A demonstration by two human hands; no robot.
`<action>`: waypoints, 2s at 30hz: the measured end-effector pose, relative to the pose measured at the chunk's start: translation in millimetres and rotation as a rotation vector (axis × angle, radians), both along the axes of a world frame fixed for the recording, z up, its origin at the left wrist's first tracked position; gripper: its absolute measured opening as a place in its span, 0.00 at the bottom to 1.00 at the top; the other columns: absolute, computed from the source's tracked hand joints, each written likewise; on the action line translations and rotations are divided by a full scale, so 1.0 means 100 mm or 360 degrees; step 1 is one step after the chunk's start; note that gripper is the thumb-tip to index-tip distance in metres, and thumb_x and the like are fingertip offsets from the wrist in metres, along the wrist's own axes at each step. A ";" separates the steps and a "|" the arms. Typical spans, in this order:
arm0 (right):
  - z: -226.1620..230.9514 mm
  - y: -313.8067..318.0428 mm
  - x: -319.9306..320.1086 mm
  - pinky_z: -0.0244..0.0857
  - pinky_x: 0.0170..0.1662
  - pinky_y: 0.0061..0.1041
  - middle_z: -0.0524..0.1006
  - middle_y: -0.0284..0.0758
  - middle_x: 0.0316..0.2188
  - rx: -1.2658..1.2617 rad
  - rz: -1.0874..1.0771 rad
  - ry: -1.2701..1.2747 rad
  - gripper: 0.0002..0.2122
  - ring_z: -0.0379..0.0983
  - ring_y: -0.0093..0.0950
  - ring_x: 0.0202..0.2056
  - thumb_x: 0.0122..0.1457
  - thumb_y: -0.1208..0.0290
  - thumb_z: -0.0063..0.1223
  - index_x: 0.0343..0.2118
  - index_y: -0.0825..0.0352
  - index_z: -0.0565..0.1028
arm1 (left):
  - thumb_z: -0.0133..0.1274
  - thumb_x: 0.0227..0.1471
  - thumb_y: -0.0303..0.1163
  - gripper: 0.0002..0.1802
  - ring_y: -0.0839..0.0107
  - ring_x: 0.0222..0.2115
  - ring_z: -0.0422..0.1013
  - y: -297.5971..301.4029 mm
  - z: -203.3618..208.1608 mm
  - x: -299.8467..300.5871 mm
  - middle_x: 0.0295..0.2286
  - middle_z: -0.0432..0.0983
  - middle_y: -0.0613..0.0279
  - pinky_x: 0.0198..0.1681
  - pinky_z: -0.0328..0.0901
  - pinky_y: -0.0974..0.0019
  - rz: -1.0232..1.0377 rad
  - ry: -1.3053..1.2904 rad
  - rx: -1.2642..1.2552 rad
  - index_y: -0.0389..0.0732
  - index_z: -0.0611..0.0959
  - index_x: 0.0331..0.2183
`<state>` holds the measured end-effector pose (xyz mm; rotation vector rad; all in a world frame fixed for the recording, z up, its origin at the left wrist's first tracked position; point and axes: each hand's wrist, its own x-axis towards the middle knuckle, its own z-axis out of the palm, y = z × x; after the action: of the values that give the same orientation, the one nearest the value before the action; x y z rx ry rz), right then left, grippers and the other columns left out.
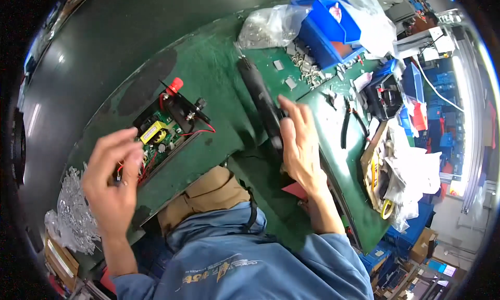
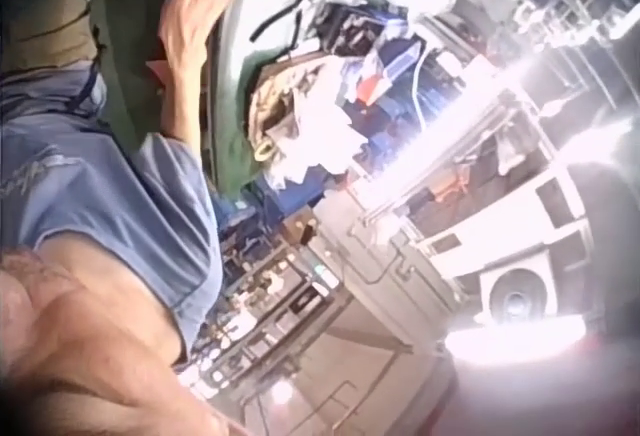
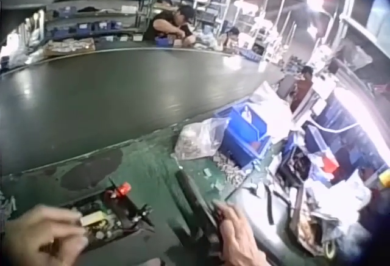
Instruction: Assembling internal components into a metal casing using an electric screwdriver on a production line.
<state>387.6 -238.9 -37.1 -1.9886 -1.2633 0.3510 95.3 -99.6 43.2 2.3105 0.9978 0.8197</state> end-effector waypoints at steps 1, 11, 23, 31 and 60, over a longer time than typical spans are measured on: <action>0.08 0.08 0.04 0.60 0.53 0.30 0.75 0.42 0.45 0.0138 -0.0029 -0.0251 0.28 0.71 0.35 0.47 0.73 0.50 0.28 0.59 0.68 0.71 | 0.63 0.54 0.27 0.06 0.60 0.36 0.79 0.08 -0.02 0.00 0.38 0.81 0.55 0.38 0.73 0.61 0.0099 0.0015 0.0003 0.36 0.85 0.34; 0.20 0.31 0.14 0.62 0.31 0.17 0.75 0.28 0.23 0.0285 -0.0304 0.0523 0.12 0.69 0.16 0.26 0.70 0.68 0.50 0.48 0.70 0.80 | 0.55 0.61 0.46 0.21 0.49 0.26 0.73 0.80 -0.13 -0.12 0.23 0.76 0.46 0.29 0.65 0.55 0.0011 0.0900 -0.0194 0.35 0.84 0.30; 0.44 0.76 0.25 0.59 0.61 0.38 0.65 0.56 0.63 0.0661 0.1063 0.2338 0.52 0.66 0.43 0.61 0.61 0.24 0.17 0.70 0.74 0.51 | 0.56 0.59 0.42 0.20 0.41 0.22 0.73 0.85 -0.25 -0.08 0.17 0.72 0.40 0.30 0.68 0.50 -0.0261 0.0951 0.0145 0.35 0.86 0.24; 0.59 0.99 0.17 0.54 0.64 0.39 0.68 0.53 0.62 0.0356 0.1056 0.1830 0.51 0.64 0.44 0.63 0.60 0.24 0.12 0.71 0.70 0.50 | 0.53 0.59 0.39 0.23 0.45 0.22 0.75 0.82 -0.28 -0.35 0.17 0.74 0.41 0.30 0.70 0.51 -0.0123 0.1031 0.0106 0.33 0.85 0.19; -0.49 3.17 -0.15 0.43 0.72 0.43 0.57 0.58 0.67 -0.0032 0.0663 -0.0780 0.49 0.47 0.50 0.70 0.58 0.31 0.47 0.65 0.77 0.59 | 0.38 0.62 0.45 0.32 0.64 0.18 0.79 -0.17 -0.66 -0.70 0.26 0.83 0.41 0.12 0.48 0.77 0.0408 -0.0560 -0.2095 0.23 0.84 0.32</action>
<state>372.5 78.2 -86.3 -1.8793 -1.9982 0.0670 25.6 -116.1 -23.2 0.9054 1.1550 0.3868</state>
